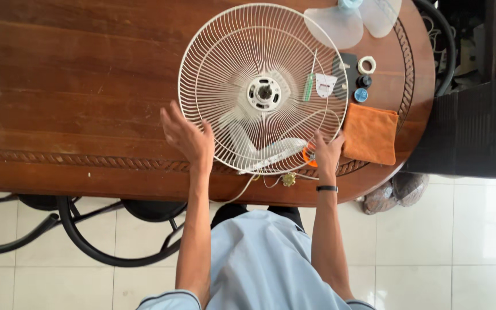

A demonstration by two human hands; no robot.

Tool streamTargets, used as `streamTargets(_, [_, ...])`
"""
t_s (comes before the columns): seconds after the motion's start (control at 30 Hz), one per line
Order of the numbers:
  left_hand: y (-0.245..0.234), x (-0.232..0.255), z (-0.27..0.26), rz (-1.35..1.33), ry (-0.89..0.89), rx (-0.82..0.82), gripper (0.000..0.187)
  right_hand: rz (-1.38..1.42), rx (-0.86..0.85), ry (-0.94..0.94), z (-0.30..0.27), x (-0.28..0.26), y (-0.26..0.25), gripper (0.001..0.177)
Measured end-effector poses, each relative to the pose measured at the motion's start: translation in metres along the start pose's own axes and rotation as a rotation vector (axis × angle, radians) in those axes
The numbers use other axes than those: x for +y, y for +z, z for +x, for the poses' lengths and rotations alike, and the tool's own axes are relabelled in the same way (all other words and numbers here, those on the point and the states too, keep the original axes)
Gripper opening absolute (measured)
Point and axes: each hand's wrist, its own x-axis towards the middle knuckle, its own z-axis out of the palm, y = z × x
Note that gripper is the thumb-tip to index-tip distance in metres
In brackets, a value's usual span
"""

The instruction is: The person disassembles a white electric fan on a wooden table. They use a screwdriver to remove screws from the base, then detach the fan blades and front grille by hand, placing the parts on the table.

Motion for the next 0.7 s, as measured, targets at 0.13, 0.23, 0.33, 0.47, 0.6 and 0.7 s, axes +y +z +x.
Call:
streamTargets(0.13, [0.009,-0.021,-0.005,-0.755,-0.375,-0.273,0.060,0.000,-0.056,0.112,0.006,0.013,-0.001,0.038])
streamTargets(0.23, [0.019,-0.020,-0.011,-0.828,-0.375,-0.294,0.048,-0.157,0.000,-0.124,0.007,0.011,-0.001,0.030])
streamTargets(0.33, [0.018,-0.020,-0.012,-0.705,-0.309,-0.239,0.044,-0.044,-0.014,0.050,0.000,0.002,-0.002,0.032])
streamTargets(0.47, [0.010,-0.014,-0.014,-0.811,-0.335,-0.249,0.045,-0.007,-0.020,0.065,-0.008,-0.012,-0.001,0.030])
streamTargets(0.6, [0.000,-0.007,-0.015,-0.842,-0.380,-0.259,0.047,0.015,-0.063,0.014,-0.009,-0.020,-0.003,0.028])
streamTargets(0.7, [-0.007,-0.003,-0.012,-0.845,-0.392,-0.264,0.047,0.079,-0.079,0.032,-0.006,-0.017,-0.007,0.027])
